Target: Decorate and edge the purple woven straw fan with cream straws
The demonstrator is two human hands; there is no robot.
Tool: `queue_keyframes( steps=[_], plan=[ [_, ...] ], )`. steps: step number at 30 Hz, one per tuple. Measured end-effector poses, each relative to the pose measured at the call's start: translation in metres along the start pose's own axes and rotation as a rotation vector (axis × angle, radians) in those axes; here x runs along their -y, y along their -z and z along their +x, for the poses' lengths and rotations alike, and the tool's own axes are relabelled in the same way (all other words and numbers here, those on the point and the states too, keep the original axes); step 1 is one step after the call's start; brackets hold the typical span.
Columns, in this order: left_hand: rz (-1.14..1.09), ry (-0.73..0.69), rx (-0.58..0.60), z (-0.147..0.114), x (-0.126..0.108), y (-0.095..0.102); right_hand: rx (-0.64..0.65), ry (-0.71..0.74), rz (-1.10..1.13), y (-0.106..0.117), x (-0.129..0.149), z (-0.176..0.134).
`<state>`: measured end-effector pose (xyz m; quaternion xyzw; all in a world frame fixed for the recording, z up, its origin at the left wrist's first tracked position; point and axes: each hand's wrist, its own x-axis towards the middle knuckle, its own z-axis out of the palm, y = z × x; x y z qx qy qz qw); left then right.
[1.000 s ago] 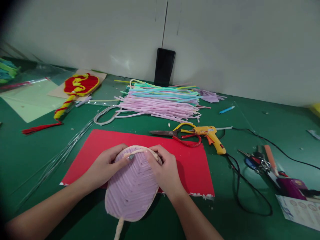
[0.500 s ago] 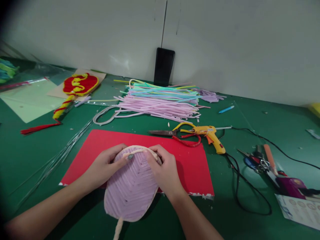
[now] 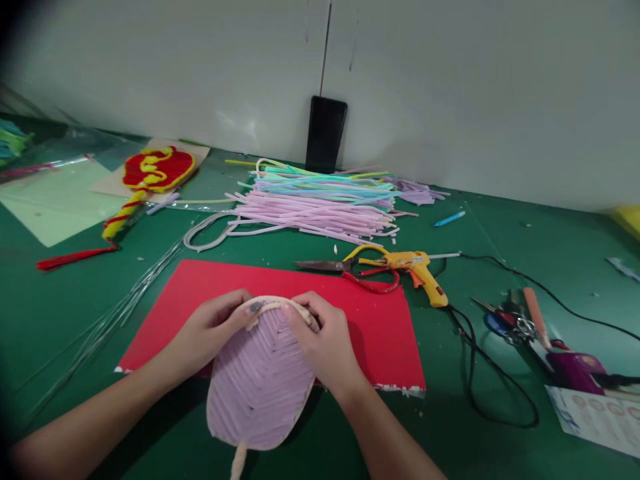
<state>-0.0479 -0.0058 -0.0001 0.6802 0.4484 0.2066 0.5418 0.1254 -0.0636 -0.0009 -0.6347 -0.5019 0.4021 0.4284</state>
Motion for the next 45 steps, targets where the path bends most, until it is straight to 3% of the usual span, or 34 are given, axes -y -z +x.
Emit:
queue_keyframes(
  steps=[13,45],
  plan=[
    [0.132,0.004,0.007,0.0001,0.0,0.0014,0.002,-0.006,-0.017,0.0013,0.003,0.0],
    [0.012,0.0,0.024,-0.0008,0.0017,0.001,0.005,0.004,-0.026,0.0008,0.0015,-0.0001]
  ],
)
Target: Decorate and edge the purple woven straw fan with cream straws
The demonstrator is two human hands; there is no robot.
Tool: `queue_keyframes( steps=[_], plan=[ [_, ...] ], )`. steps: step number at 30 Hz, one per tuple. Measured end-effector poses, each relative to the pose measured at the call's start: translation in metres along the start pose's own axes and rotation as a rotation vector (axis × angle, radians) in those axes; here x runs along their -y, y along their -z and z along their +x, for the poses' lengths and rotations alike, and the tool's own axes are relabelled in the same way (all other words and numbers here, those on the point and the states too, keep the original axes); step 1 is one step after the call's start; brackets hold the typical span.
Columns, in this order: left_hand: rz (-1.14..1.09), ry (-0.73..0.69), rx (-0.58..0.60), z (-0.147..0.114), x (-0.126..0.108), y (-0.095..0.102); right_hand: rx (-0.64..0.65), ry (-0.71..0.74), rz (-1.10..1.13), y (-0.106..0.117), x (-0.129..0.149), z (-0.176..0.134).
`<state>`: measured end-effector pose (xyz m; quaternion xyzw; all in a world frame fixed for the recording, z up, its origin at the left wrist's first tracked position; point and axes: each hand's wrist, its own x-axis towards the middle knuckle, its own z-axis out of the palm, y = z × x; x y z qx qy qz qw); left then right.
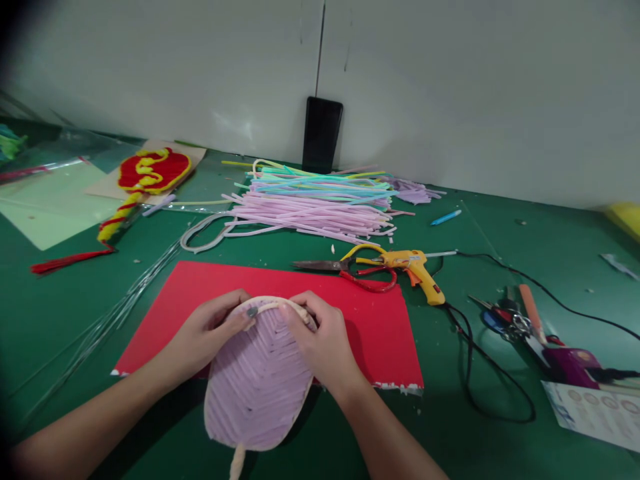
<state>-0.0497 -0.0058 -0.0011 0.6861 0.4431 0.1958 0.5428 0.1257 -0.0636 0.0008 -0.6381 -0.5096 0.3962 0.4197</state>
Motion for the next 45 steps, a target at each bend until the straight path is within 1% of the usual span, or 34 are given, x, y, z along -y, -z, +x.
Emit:
queue_keyframes(
  steps=[5,9,12,18,28,35,40,45],
  plan=[
    [-0.06,-0.023,-0.009,-0.0011,-0.0024,0.0009,-0.013,-0.002,-0.006,-0.0001,-0.001,0.0003],
    [0.037,0.005,0.008,-0.0007,-0.0019,0.0004,-0.015,-0.011,-0.014,-0.0001,-0.0017,0.0004],
    [0.084,0.023,-0.002,-0.0001,-0.0015,-0.0001,-0.009,-0.008,-0.009,0.0005,-0.0007,0.0003],
    [0.058,-0.008,0.0,-0.0002,-0.0019,0.0001,0.006,-0.001,0.001,0.001,0.0016,0.0],
    [0.093,0.007,-0.016,0.0003,-0.0058,0.0002,0.066,0.008,0.014,-0.0022,-0.0002,-0.0008],
    [0.018,0.011,-0.037,0.0001,-0.0053,-0.0011,0.069,0.017,-0.007,-0.002,0.0006,-0.0006],
    [0.028,0.02,-0.036,0.0007,-0.0052,-0.0007,0.071,0.019,-0.022,-0.0031,0.0,-0.0003],
    [0.042,-0.003,-0.029,-0.0004,-0.0045,0.0005,0.068,0.014,-0.016,-0.0015,0.0014,-0.0007]
  ],
)
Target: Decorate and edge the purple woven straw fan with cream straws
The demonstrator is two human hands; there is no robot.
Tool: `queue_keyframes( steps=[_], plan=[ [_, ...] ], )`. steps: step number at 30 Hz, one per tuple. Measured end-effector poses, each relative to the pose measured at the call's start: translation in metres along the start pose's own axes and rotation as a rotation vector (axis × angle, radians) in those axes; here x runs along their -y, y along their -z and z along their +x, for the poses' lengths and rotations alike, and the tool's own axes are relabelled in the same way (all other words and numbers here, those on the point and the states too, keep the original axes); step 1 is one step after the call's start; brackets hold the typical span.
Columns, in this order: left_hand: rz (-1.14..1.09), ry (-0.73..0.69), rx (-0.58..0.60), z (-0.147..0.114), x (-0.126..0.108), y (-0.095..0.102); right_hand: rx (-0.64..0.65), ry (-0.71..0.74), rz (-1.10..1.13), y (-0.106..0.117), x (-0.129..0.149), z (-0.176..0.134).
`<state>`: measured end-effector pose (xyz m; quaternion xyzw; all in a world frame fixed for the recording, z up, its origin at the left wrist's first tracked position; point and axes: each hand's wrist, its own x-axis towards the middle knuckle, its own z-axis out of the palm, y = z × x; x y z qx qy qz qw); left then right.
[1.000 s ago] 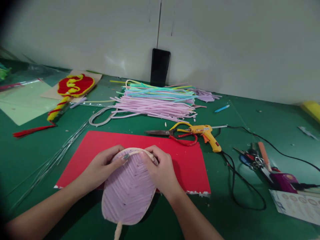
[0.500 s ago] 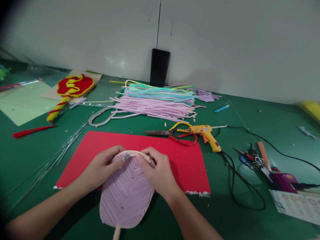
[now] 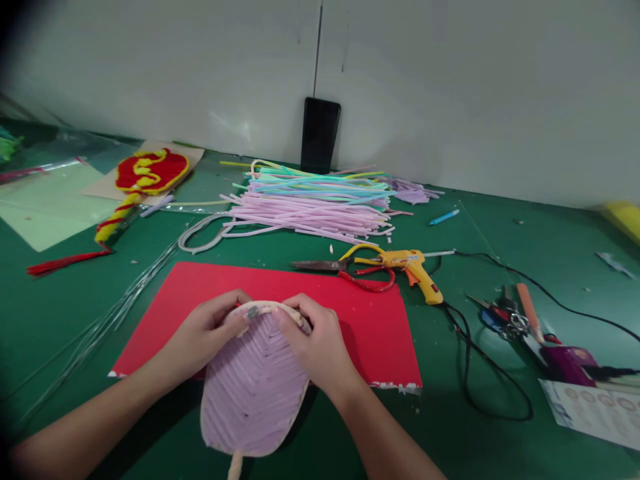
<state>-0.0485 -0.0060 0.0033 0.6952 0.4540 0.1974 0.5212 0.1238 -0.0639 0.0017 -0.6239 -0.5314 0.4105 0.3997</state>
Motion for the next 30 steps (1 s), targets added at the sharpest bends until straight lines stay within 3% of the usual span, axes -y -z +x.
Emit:
queue_keyframes(
  steps=[8,11,15,19,23,30],
  plan=[
    [0.085,0.019,-0.007,0.002,0.0,-0.001,-0.011,0.003,-0.01,-0.001,-0.002,0.001],
    [0.091,0.022,-0.007,0.002,0.0,-0.001,-0.127,0.05,-0.082,0.012,0.002,0.0],
    [0.091,0.038,0.006,0.0,0.001,0.0,-0.494,0.116,-0.424,0.064,-0.005,-0.001],
    [0.084,0.044,0.006,0.0,0.002,0.0,-0.711,0.08,-0.892,0.131,-0.036,-0.001],
    [0.074,0.038,0.008,0.0,0.001,0.0,-0.605,-0.065,-1.127,0.166,-0.07,0.0],
    [0.076,0.023,0.005,0.001,0.0,0.0,-0.478,-0.082,-1.128,0.18,-0.096,0.002]
  ],
)
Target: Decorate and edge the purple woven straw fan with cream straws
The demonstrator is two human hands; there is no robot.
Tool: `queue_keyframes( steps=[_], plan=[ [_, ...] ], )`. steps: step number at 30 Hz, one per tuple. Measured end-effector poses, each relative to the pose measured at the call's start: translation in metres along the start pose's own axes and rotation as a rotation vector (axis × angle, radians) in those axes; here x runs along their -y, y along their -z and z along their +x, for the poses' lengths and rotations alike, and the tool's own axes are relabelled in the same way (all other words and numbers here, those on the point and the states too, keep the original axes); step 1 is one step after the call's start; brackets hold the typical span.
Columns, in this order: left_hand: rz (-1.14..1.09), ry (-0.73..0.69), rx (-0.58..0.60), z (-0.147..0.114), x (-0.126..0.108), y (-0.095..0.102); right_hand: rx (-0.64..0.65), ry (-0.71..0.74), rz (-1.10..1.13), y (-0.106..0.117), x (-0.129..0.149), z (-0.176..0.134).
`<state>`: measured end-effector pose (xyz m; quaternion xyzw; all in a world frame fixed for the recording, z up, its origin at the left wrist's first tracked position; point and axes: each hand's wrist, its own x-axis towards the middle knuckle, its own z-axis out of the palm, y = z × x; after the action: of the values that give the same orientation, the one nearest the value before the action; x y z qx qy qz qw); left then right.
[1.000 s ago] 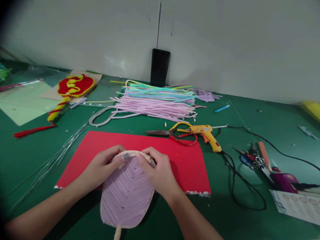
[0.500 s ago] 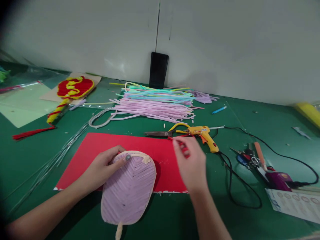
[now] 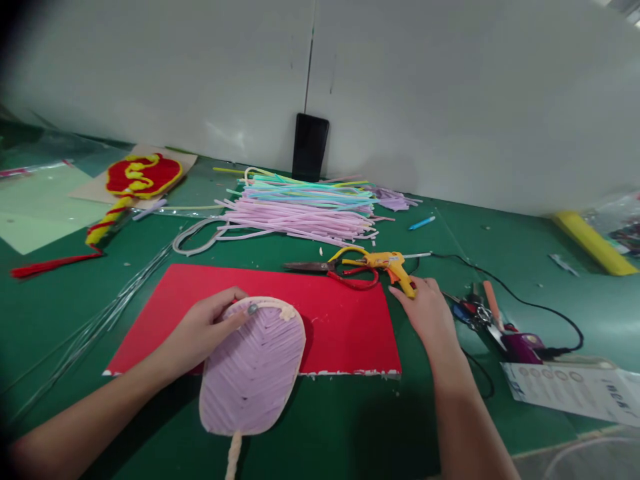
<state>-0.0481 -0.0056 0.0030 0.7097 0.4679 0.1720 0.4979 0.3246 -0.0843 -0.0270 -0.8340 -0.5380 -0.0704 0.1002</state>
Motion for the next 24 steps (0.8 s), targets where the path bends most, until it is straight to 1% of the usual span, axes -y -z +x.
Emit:
queue_keyframes(
  steps=[3,8,12,15,17,19,20,22,23,24],
  plan=[
    [-0.006,-0.008,0.0,-0.001,0.0,0.0,-0.02,-0.016,0.06,-0.002,-0.005,0.0],
    [-0.004,-0.012,-0.008,0.0,0.001,-0.001,-0.13,-0.113,0.118,-0.004,-0.006,-0.002],
    [0.004,-0.006,-0.009,0.001,0.002,-0.001,-0.177,-0.199,0.081,0.0,-0.01,0.001],
    [0.001,-0.009,-0.004,0.001,0.002,-0.001,-0.173,-0.242,-0.012,0.003,-0.012,0.003],
    [-0.004,-0.008,0.0,0.001,0.002,-0.001,-0.123,-0.278,-0.057,0.005,-0.011,0.002],
    [-0.01,-0.008,0.003,0.001,0.002,-0.001,-0.088,-0.314,-0.075,0.008,-0.007,0.0],
    [-0.014,-0.01,0.001,0.001,0.002,0.0,-0.094,-0.332,-0.076,0.01,-0.004,0.0],
    [-0.023,-0.011,-0.002,0.001,0.002,0.0,-0.16,-0.359,-0.057,0.018,0.007,-0.002],
    [-0.03,-0.01,0.0,0.001,0.002,0.0,-0.209,-0.351,-0.032,0.023,0.016,-0.003],
    [-0.039,-0.007,0.002,0.001,0.002,0.0,-0.249,-0.311,0.013,0.028,0.027,-0.004]
  ],
)
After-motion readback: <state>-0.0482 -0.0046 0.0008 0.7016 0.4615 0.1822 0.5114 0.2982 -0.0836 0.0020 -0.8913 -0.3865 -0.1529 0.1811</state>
